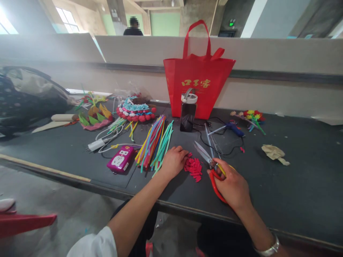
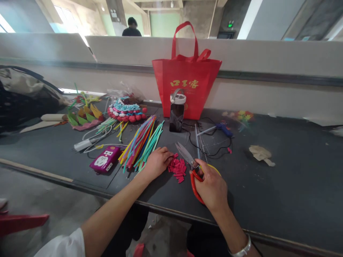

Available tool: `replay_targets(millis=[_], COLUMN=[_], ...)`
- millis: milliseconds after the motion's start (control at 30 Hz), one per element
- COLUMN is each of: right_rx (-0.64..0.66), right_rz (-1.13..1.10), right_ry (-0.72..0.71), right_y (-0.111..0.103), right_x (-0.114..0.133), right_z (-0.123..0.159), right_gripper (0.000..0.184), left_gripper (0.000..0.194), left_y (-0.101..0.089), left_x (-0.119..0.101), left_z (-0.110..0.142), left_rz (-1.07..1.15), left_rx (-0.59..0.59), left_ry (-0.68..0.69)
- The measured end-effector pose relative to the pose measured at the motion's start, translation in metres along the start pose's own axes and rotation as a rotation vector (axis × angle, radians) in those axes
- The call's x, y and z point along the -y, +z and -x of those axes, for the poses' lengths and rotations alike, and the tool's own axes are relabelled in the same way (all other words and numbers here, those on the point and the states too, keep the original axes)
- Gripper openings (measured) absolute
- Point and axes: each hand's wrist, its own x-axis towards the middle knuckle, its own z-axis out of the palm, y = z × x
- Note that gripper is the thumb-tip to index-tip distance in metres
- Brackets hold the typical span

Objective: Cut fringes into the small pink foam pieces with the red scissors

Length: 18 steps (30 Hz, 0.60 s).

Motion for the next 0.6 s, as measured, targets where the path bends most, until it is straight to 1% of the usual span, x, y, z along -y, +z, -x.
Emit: replay_targets(millis=[133, 233, 333, 433, 533, 600], right_rx=[0.074, 0.136, 0.165, 0.186, 0.226, 0.223], right_rz=[0.036, 0.068, 0.067, 0.111, 0.149, 0.239], right_ry=[0.043, 0.086, 0.127, 0.124, 0.026, -0.019], right_y=[-0.004, -0.014, -0.025, -0.032, -0.037, -0.043], right_x=[0.004, 0.0, -0.018, -0.045, -0.065, -0.067], right_z=[-0.001, -0.004, -0.013, -0.02, -0.021, -0.017], right_gripper=[0.04, 0.041, 0.045, 0.051, 0.054, 0.049], left_gripper=[0.022, 0.021, 0.018, 0.014, 0.01, 0.009], left_y=[0.002, 0.003, 0.004, 0.004, 0.001, -0.001], left_x=[0.0, -0.001, -0.001, 0.0, 0.002, 0.003], left_z=[-0.001, -0.001, -0.001, 0.0, 0.0, 0.0], left_rz=[-0.025, -0.006, 0.038, 0.102, 0.176, 0.222], left_rx=[0.02, 0.008, -0.012, -0.055, -0.105, -0.123], left_ry=[0.013, -0.011, -0.054, -0.115, -0.178, -0.204])
